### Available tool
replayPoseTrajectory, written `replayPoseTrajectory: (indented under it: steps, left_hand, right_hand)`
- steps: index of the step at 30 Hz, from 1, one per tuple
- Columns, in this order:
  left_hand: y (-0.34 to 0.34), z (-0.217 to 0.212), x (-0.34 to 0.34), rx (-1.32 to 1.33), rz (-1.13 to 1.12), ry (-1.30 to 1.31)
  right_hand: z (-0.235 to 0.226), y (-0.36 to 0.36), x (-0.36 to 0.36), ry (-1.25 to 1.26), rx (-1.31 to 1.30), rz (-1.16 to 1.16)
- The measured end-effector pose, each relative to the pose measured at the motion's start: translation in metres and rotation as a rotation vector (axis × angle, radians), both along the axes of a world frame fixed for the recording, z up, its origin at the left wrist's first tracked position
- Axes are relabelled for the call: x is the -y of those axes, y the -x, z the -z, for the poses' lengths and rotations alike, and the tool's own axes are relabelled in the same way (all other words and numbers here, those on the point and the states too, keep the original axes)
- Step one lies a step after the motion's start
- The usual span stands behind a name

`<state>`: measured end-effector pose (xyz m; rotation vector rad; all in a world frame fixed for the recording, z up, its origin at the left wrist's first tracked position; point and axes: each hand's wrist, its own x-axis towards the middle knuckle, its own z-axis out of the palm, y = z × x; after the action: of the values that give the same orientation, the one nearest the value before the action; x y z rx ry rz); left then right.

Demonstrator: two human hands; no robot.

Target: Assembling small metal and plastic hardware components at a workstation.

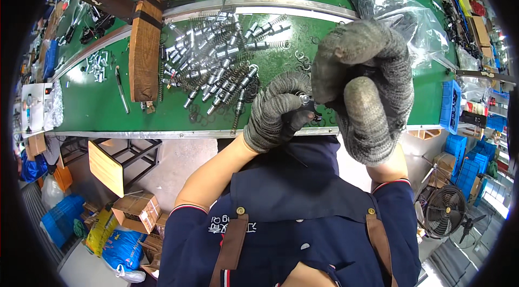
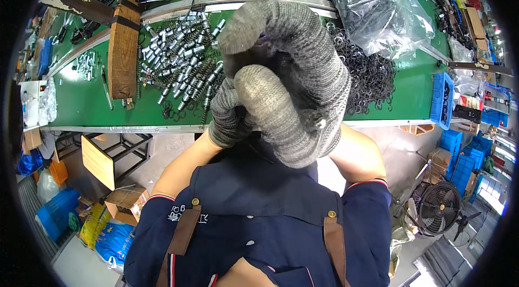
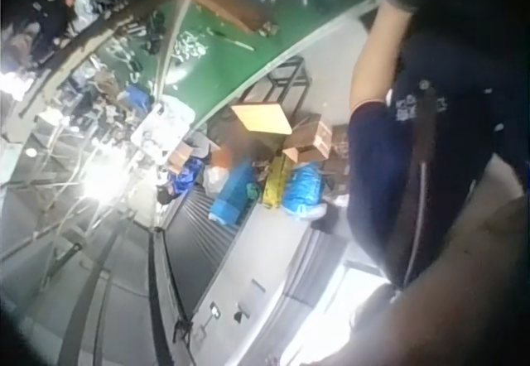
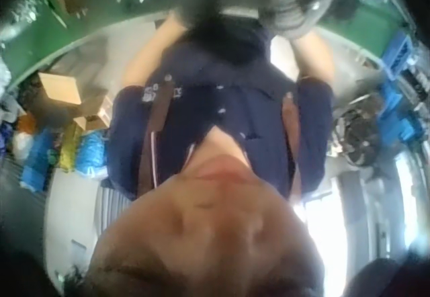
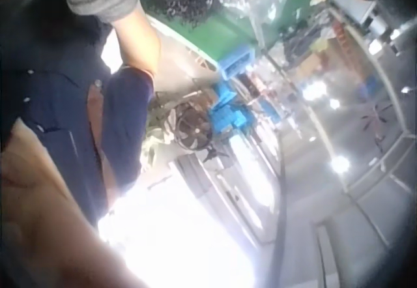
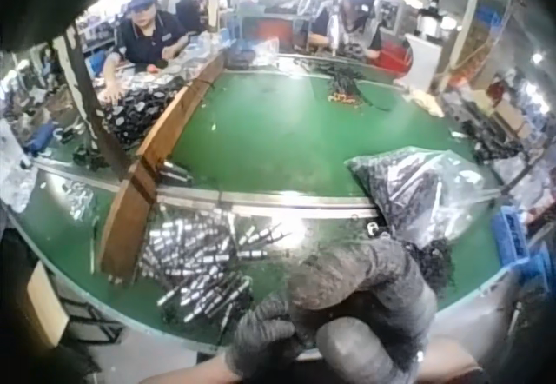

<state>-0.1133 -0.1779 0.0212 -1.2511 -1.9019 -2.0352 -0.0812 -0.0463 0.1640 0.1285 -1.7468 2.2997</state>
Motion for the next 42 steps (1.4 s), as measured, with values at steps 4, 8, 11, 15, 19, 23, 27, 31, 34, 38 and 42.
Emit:
replayPoseTrajectory:
  steps: [4,8,11,15,19,23,27,31,34,38,42]
  left_hand:
    - [0.001,0.001,-0.003,0.019,0.063,-0.192]
    - [-0.004,0.007,0.0,-0.05,-0.078,-0.129]
    - [-0.011,0.029,0.008,0.091,-0.07,0.144]
    - [-0.016,0.027,0.011,0.336,-0.022,0.14]
    - [-0.009,0.011,-0.005,0.712,0.227,-0.39]
    - [-0.025,0.032,0.011,1.196,0.11,-0.397]
    - [-0.021,0.033,0.003,0.978,0.149,-0.29]
    - [-0.015,0.026,0.001,0.677,0.116,-0.164]
    - [-0.01,0.02,0.002,0.449,0.072,-0.084]
    - [-0.007,0.018,0.004,0.152,-0.007,0.012]
    - [-0.01,0.03,0.003,-0.009,-0.136,0.029]
  right_hand:
    - [0.005,0.004,0.0,-0.046,-0.047,-0.007]
    - [0.012,0.01,0.0,-0.094,-0.065,0.019]
    - [0.018,0.014,0.003,-0.114,-0.12,-0.003]
    - [0.017,0.019,0.004,-0.238,-0.076,0.011]
    - [0.034,0.031,0.001,-0.29,-0.354,-0.013]
    - [0.031,0.036,0.002,-0.409,-0.388,0.006]
    - [0.031,0.026,-0.006,-0.421,-0.332,-0.047]
    - [0.057,0.024,0.003,-0.298,-0.471,-0.004]
    - [0.051,0.019,0.006,-0.381,-0.458,0.105]
    - [0.03,0.002,0.0,-0.202,-0.421,0.019]
    - [-0.008,-0.013,-0.028,-0.286,-0.69,0.366]
